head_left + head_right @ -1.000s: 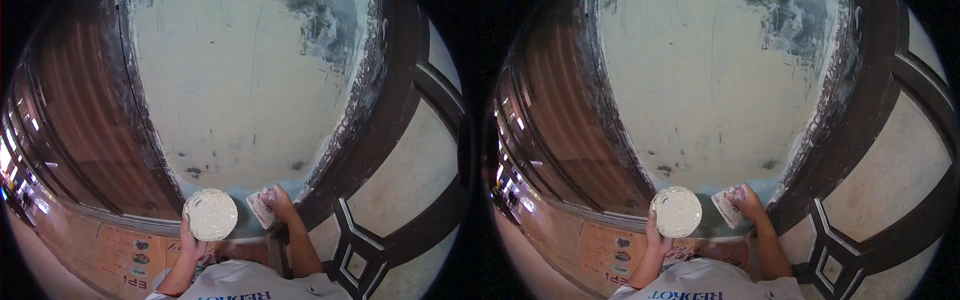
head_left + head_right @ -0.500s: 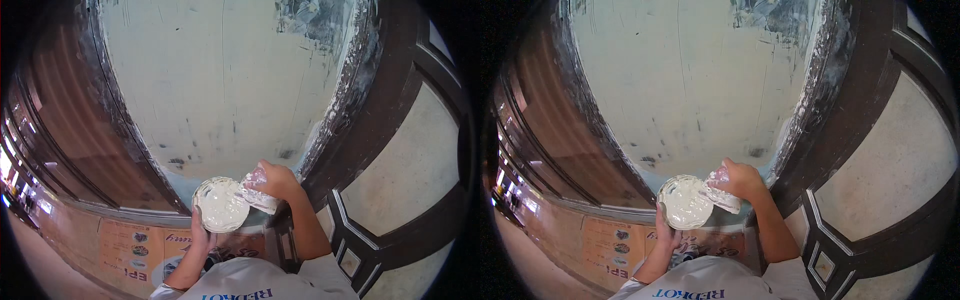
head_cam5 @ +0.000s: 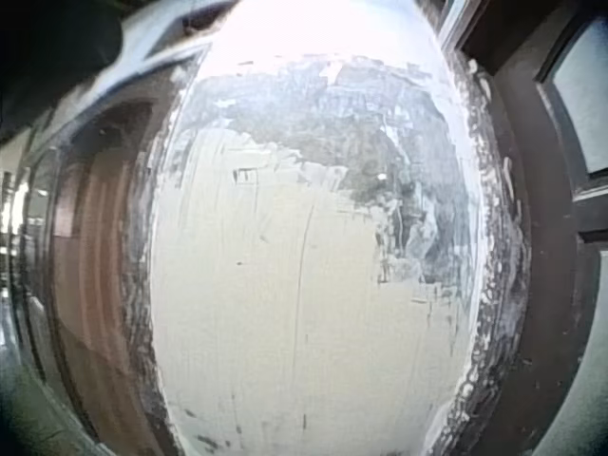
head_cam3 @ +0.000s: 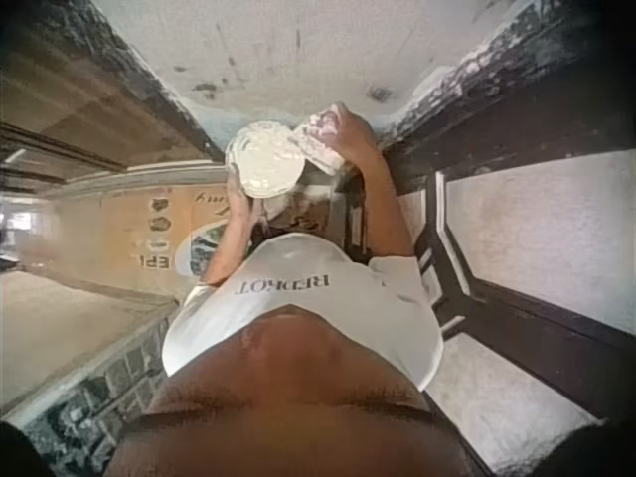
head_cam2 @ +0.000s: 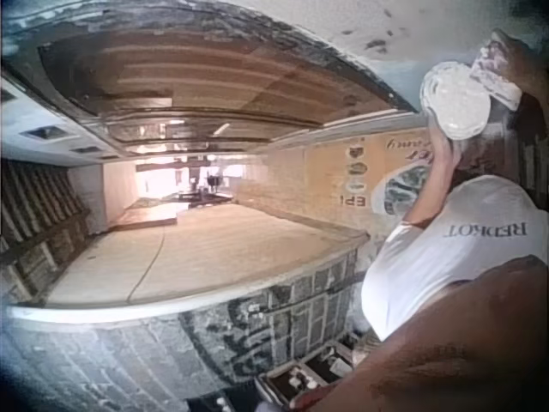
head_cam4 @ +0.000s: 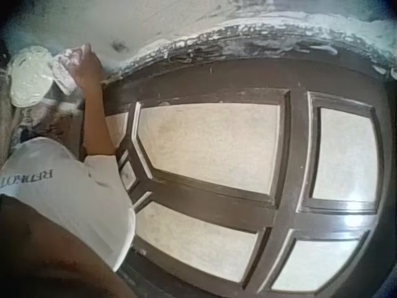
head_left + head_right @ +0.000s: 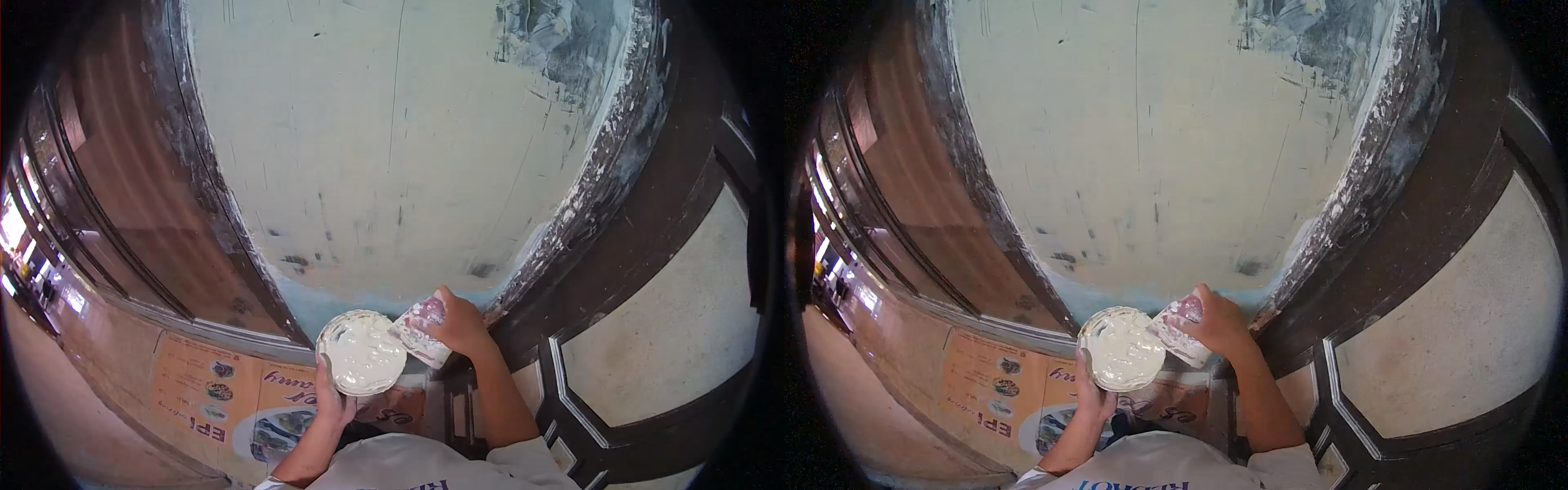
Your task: The person applies a white plaster or filler substance to a wall surface using a putty knife. They hold a container of the filler in one hand while spreading the material across the wall with multiple strokes of the tool in the other hand.
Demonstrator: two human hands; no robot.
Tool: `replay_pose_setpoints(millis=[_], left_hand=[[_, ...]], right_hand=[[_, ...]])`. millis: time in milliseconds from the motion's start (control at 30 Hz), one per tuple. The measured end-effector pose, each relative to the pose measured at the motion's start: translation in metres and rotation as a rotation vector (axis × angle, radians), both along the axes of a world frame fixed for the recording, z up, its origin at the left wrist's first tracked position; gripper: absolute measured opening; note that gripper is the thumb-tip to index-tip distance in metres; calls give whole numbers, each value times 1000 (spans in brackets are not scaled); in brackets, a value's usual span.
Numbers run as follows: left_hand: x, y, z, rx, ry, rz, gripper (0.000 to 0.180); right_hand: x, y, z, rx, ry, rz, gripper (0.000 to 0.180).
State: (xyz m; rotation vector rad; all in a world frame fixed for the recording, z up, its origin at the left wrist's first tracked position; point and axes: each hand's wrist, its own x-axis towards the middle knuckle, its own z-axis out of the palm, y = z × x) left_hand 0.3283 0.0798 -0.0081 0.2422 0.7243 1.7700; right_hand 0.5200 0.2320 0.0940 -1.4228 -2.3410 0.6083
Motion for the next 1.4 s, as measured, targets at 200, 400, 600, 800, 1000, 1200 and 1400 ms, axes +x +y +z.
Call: replay_pose_setpoints(millis=[200, 400, 600, 800, 1000, 1200, 1400], left_hand=[[-37, 9, 21, 55, -5, 21, 62], [-75, 22, 27, 137, -69, 22, 59], [-101, 26, 31, 182, -34, -5, 56], [-121, 31, 20, 161, -63, -16, 55], [-131, 36, 20, 160, -57, -10, 56], [-133, 42, 18, 198, -69, -27, 56], [-131, 43, 16, 175, -64, -10, 55]], right_hand=[[-16, 2, -8, 181, 170, -52, 50], [-22, 43, 42, 855, 79, 2, 46], [-40, 66, 152, 1023, -31, -98, 47], [-57, 74, 187, 1104, -127, -60, 47], [-55, 70, 214, 1098, -69, -139, 44], [-60, 76, 190, 1066, -218, 63, 44], [-62, 81, 227, 1147, -218, 19, 45]])
